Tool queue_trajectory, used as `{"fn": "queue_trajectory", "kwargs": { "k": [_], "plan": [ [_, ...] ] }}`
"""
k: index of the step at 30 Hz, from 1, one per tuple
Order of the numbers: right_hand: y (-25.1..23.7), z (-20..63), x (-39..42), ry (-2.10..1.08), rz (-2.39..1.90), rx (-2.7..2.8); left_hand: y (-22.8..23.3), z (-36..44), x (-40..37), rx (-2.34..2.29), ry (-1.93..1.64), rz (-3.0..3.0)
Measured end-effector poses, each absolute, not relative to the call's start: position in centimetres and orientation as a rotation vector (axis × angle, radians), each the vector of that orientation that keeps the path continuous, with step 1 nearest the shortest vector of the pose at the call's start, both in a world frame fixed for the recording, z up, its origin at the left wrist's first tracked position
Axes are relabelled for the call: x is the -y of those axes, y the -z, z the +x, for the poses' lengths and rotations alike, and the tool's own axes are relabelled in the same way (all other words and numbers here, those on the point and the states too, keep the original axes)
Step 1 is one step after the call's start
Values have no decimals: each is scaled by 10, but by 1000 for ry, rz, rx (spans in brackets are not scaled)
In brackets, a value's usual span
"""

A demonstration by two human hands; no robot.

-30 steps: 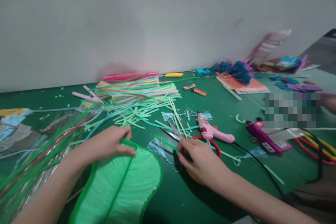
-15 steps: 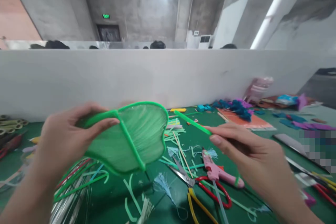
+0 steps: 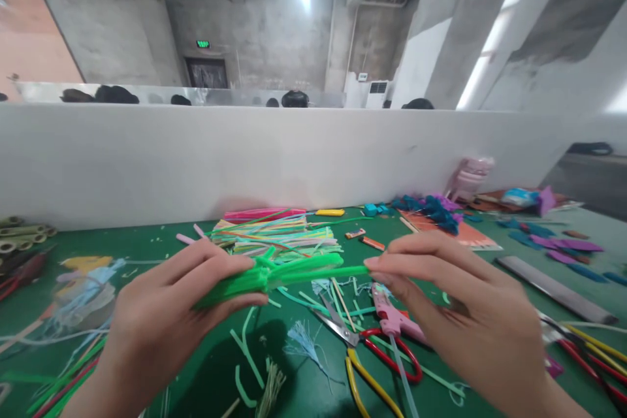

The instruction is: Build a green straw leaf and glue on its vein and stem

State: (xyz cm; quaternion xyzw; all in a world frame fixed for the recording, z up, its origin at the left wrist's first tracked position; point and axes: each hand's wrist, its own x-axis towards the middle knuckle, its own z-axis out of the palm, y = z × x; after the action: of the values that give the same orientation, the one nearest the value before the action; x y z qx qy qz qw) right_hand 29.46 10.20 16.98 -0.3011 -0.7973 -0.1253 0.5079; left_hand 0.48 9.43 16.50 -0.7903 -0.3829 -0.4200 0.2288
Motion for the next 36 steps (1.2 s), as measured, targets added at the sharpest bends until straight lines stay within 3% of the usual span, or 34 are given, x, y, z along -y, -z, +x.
{"fn": "queue_trajectory", "kwargs": {
  "k": [36],
  "plan": [
    [-160, 283, -105, 240, -770, 1900, -161, 7, -81, 1015, 1102, -2218]
  ]
}}
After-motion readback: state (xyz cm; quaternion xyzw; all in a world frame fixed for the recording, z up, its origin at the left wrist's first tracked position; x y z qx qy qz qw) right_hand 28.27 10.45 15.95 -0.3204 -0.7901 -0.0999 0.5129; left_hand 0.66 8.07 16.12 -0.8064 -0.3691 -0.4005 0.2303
